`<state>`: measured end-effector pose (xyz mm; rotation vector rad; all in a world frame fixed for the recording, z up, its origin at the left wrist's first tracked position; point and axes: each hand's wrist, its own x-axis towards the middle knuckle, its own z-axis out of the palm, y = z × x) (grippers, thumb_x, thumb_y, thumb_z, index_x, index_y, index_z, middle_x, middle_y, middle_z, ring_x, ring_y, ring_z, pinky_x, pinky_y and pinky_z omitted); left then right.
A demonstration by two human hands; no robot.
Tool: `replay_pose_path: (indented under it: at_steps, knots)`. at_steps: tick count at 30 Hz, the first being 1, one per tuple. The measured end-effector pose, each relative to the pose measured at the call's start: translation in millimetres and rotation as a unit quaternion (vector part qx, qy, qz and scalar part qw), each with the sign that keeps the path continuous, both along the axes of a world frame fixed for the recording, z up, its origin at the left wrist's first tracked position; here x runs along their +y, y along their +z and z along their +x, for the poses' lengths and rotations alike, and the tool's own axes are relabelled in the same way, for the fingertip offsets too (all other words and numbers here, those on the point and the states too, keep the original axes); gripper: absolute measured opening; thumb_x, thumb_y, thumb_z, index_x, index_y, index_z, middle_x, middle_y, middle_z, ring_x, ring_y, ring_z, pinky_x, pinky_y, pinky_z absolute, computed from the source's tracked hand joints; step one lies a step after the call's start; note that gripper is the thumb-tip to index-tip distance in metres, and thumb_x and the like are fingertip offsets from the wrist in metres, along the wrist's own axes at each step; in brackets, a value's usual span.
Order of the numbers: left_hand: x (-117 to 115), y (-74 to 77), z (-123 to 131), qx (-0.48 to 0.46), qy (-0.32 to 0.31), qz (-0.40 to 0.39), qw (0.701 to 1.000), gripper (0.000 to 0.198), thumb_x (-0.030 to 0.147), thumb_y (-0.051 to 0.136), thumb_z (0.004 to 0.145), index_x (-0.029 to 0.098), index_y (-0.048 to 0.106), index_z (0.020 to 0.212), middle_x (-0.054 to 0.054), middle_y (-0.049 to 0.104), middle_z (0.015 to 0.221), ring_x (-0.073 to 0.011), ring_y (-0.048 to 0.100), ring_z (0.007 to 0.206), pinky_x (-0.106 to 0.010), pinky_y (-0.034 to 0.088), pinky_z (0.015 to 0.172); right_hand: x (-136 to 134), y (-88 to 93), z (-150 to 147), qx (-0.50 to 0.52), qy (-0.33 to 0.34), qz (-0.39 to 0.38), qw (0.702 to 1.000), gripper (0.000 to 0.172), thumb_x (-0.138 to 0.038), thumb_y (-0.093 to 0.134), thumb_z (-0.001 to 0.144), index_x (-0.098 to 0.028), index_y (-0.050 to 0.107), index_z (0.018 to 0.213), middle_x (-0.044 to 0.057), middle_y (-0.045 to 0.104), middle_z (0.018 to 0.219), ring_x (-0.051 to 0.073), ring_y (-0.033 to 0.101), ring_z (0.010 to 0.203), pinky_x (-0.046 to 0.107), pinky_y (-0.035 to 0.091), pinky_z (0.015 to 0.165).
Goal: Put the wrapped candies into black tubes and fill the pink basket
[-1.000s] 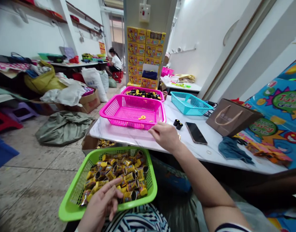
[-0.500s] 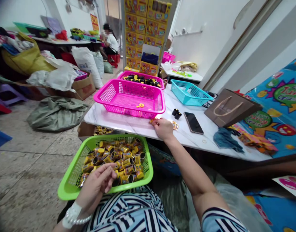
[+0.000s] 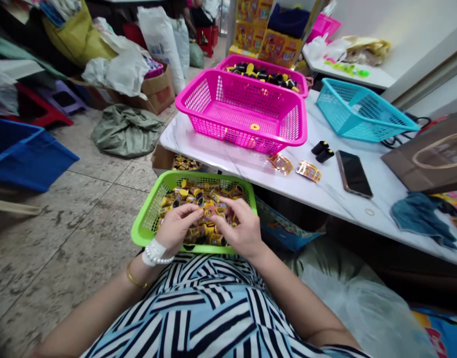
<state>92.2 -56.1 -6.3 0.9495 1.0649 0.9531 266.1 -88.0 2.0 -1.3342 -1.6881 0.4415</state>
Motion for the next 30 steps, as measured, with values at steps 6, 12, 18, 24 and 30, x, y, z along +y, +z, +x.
replay_pose_path:
  at_steps: [6,12,18,24,30]
  knots:
    - [1.5,-3.4,1.2,0.043,-0.039,0.0,0.998,0.023,0.034,0.073,0.073,0.014,0.064,0.068,0.003,0.056,0.057,-0.0086,0.047,0.052,-0.021,0.037,0.051,10.7,-11.5,-1.4,0.116,0.034,-0.221,0.968,0.026,-0.039,0.06,0.088,-0.018,0.062,0.073,-0.002,0.056,0.061,0.011,0.048,0.054,0.023,0.039,0.051]
    - [-18.8,3.5,-0.8,0.033,0.06,0.036,0.997,0.025,0.039,0.068,0.08,0.015,0.065,0.075,0.003,0.058,0.062,-0.0082,0.048,0.052,-0.019,0.04,0.049,6.6,-23.7,-17.2,0.073,-0.049,-0.126,0.988,0.034,-0.037,0.049,0.095,-0.019,0.052,0.066,-0.004,0.047,0.057,0.01,0.043,0.054,0.023,0.034,0.052]
    - [-37.2,6.2,-4.4,0.066,0.044,0.075,0.994,0.028,0.039,0.062,0.087,0.014,0.073,0.09,-0.001,0.062,0.066,-0.0076,0.049,0.05,-0.018,0.039,0.046,-1.3,-25.2,-24.1,0.029,-0.055,-0.071,0.996,0.037,-0.034,0.05,0.096,-0.019,0.049,0.062,-0.004,0.043,0.056,0.009,0.041,0.052,0.023,0.033,0.054]
    - [-37.5,-2.1,-6.2,0.061,0.063,0.059,0.994,0.027,0.04,0.067,0.083,0.014,0.075,0.089,-0.001,0.063,0.066,-0.0071,0.045,0.047,-0.019,0.035,0.043,-8.3,-28.1,-23.0,0.001,-0.064,-0.018,0.998,0.031,-0.028,0.051,0.096,-0.019,0.055,0.066,-0.003,0.05,0.058,0.01,0.046,0.053,0.023,0.035,0.055]
    - [-38.5,-3.7,-7.9,0.075,0.058,0.058,0.994,0.025,0.04,0.07,0.08,0.017,0.078,0.087,-0.001,0.061,0.063,-0.0092,0.046,0.049,-0.021,0.037,0.046,-12.1,-27.0,-24.7,-0.027,-0.056,0.008,0.998,0.028,-0.025,0.051,0.096,-0.02,0.058,0.069,0.0,0.057,0.061,0.012,0.053,0.056,0.025,0.04,0.056]
